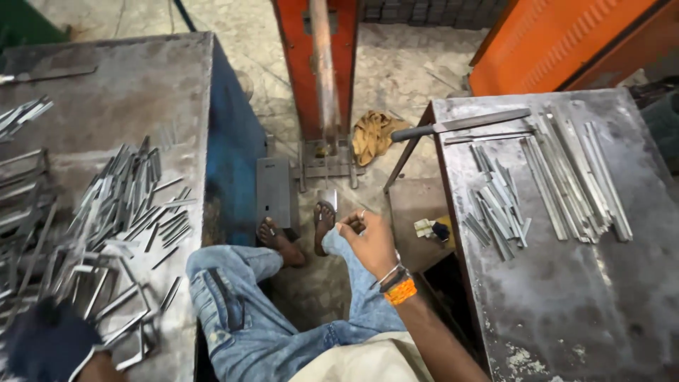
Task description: Assembling and spot-welding rectangular metal frames from thin metal strips using a stationary welding machine.
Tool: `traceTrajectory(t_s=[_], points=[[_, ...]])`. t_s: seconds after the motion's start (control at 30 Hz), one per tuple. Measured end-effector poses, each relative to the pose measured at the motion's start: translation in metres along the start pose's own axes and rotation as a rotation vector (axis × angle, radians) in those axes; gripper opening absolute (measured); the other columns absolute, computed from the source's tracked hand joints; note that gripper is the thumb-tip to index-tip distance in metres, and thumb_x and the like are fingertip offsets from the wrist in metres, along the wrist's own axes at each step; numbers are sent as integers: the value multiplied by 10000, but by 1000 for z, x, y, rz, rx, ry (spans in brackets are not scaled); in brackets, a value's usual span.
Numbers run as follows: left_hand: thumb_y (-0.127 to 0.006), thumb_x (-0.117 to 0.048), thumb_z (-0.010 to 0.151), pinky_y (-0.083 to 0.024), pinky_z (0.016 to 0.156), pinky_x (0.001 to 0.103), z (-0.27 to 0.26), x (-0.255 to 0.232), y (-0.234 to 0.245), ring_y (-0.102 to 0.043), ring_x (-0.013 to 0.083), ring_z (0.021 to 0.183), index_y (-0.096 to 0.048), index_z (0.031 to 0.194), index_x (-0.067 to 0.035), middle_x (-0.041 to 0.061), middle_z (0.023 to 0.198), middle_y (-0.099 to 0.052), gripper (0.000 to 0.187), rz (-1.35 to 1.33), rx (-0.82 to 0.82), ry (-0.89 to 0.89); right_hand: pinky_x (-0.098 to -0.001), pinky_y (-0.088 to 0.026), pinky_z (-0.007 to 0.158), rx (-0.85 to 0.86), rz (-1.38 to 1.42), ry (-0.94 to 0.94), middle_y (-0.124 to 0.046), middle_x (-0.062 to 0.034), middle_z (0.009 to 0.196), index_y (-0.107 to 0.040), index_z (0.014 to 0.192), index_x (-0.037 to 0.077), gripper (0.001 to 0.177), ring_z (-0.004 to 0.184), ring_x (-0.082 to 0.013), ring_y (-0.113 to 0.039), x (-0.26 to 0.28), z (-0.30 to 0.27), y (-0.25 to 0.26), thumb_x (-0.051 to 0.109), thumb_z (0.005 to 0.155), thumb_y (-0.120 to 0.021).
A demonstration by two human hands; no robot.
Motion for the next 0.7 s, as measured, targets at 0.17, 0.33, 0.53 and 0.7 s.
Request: traceTrajectory(t_s=[0.17,0.33,0.53,0.7], points=[[-813,-350,842,-541,805,434,-15,12,-46,-704,323,884,-807,1004,-113,131,967,-752,288,-84,-82,-105,-274,-547,640,-46,-23,-49,-744,-59,757,-728,891,5,110,682,-97,-684,-20,9,22,91,846,-778],[-797,-224,885,-548,872,402,-21,-63,-80,-708,283,942,-804,987,-123,101,997,-756,144,-147,-156,-182,-293,-548,633,-113,-37,-118,-749,-81,762,-731,910,6,113,682,-134,-692,-67,20,75,92,849,-771],[-772,-134,845,-554,880,379,-4,-274,-61,-711,271,934,-789,1000,-108,105,1036,-745,158,-415,-40,-275,-320,-568,659,-326,-341,-59,-760,-110,776,-748,898,7,146,685,-173,-730,-91,17,161,134,836,-786],[-730,-155,839,-547,882,436,-27,-382,-57,-705,337,966,-819,1003,-133,128,1049,-767,188,-451,107,-315,-369,-562,634,-403,-392,-296,-765,-115,792,-756,909,33,169,696,-238,-737,-125,2,217,194,858,-753]])
Point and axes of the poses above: each hand's wrist, its own z-axis towards the middle knuckle, its own y-axis out of the back of the hand, x = y × z, the point moved 1 cm from there along z, towards the middle knuckle
